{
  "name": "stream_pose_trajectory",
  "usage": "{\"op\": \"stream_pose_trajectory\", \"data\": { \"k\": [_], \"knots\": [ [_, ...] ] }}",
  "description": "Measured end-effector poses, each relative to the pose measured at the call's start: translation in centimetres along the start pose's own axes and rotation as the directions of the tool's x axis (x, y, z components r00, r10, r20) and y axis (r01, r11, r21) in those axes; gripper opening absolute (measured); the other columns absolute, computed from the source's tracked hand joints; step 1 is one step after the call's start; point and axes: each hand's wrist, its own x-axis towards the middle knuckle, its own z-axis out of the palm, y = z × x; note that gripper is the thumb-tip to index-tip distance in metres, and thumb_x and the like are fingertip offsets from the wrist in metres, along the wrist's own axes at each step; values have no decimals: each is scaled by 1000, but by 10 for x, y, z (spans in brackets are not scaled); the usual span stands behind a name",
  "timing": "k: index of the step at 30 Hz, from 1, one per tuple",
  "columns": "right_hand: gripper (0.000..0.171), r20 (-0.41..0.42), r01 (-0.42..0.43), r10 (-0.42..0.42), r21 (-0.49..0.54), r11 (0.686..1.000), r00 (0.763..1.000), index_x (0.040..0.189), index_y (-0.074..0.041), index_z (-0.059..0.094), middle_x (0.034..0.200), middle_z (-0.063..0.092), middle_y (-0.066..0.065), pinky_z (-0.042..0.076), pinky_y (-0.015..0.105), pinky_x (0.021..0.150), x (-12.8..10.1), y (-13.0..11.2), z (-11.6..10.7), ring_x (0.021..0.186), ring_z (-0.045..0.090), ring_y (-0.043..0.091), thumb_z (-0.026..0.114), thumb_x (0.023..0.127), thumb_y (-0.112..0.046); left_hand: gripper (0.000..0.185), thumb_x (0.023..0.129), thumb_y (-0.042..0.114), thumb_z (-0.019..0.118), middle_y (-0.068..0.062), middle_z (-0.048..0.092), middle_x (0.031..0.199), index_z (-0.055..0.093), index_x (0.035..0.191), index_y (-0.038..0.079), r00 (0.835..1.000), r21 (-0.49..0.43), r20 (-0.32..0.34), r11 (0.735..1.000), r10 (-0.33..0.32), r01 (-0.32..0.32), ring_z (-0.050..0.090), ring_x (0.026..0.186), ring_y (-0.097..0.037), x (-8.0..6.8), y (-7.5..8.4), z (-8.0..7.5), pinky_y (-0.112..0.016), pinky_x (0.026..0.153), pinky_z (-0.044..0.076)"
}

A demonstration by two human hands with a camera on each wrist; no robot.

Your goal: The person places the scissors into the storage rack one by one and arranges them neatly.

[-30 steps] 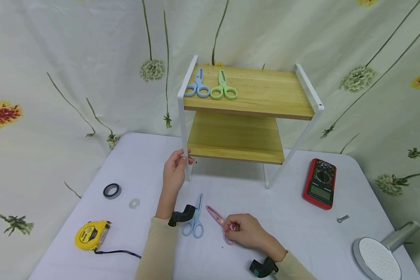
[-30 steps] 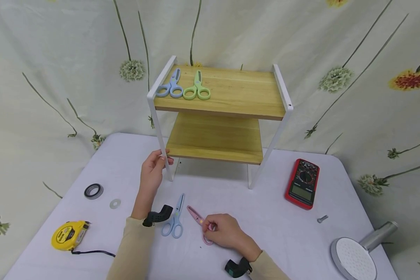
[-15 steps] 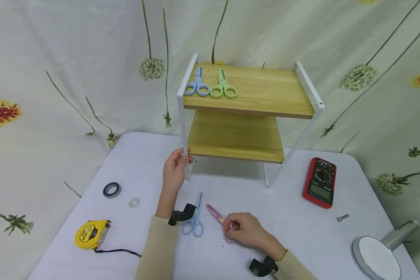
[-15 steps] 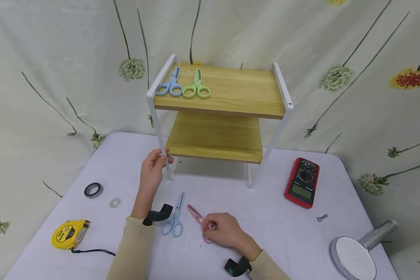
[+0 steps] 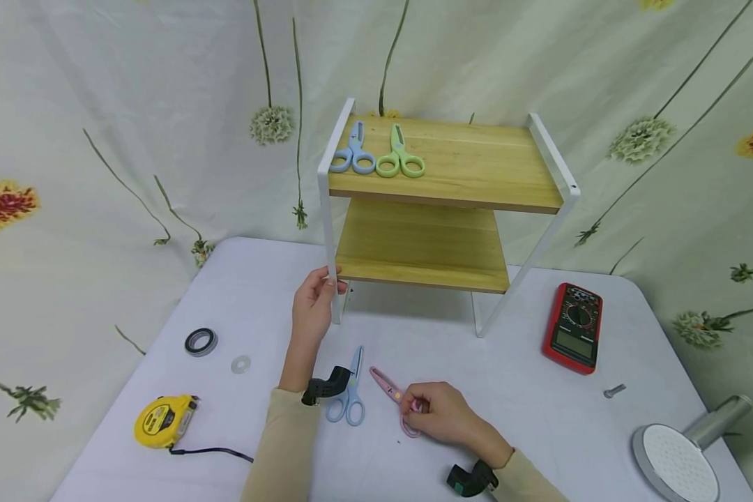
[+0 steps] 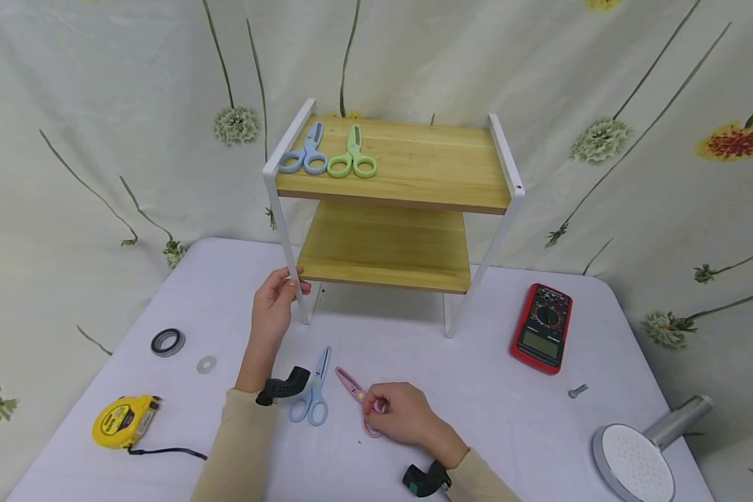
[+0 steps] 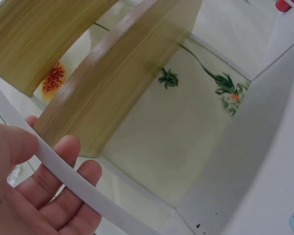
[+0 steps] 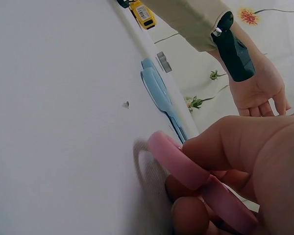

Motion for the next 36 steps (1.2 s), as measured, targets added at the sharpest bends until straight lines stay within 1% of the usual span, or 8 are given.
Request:
{"op": "stream_pose_trajectory", "data": {
  "k": [5, 10, 18, 24, 32, 36],
  "knots": [
    [4, 1, -2, 2, -5, 1000, 1000, 82, -14, 71, 70, 55, -11, 34, 15, 55, 0, 0, 0, 58, 41, -8, 73, 81, -11, 28, 107, 9, 47, -22, 70, 98, 64, 128, 3, 1000, 6, 0, 1000, 7, -7, 63, 90, -1, -1, 0, 0, -37, 97, 42],
    [3, -6, -2, 2, -4, 1000, 1000, 82, -13, 70, 70, 55, -12, 35, 16, 55, 0, 2, 1, 58, 41, -9, 73, 81, -12, 27, 106, 7, 48, -19, 71, 95, 65, 127, 2, 1000, -3, -3, 1000, 11, -11, 63, 87, -1, 0, -1, 0, -37, 96, 41],
    [4, -14, 2, -2, -9, 1000, 1000, 82, -14, 70, 69, 55, -12, 34, 15, 55, 1, 3, 2, 58, 42, -8, 73, 81, -12, 28, 106, 8, 48, -25, 70, 99, 65, 127, 4, 1000, 8, -8, 1000, 5, -5, 64, 89, -3, 1, -2, 1, -40, 99, 41],
    [4, -16, -1, 1, -11, 1000, 1000, 83, -13, 70, 69, 55, -12, 34, 16, 55, 0, 4, 2, 58, 42, -8, 73, 80, -13, 28, 106, 7, 48, -29, 69, 102, 65, 128, 3, 1000, 6, -6, 1000, -2, 2, 64, 88, -2, 0, -2, 1, -39, 97, 40],
    [6, -25, -2, 1, -24, 1000, 1000, 82, -15, 71, 68, 55, -12, 34, 15, 56, 1, 4, 3, 59, 42, -8, 74, 80, -11, 27, 105, 7, 48, -23, 70, 97, 65, 127, 3, 1000, 0, -6, 1000, 10, -10, 64, 87, -1, 1, -3, 1, -36, 96, 42],
    [3, -24, -3, 2, -19, 1000, 1000, 83, -14, 71, 68, 55, -11, 34, 16, 56, 1, 3, 2, 59, 42, -8, 73, 81, -12, 27, 105, 7, 48, -25, 70, 98, 65, 127, 3, 1000, -4, -5, 1000, 19, -19, 64, 87, 0, 1, -2, 1, -35, 94, 42]
  ]
}}
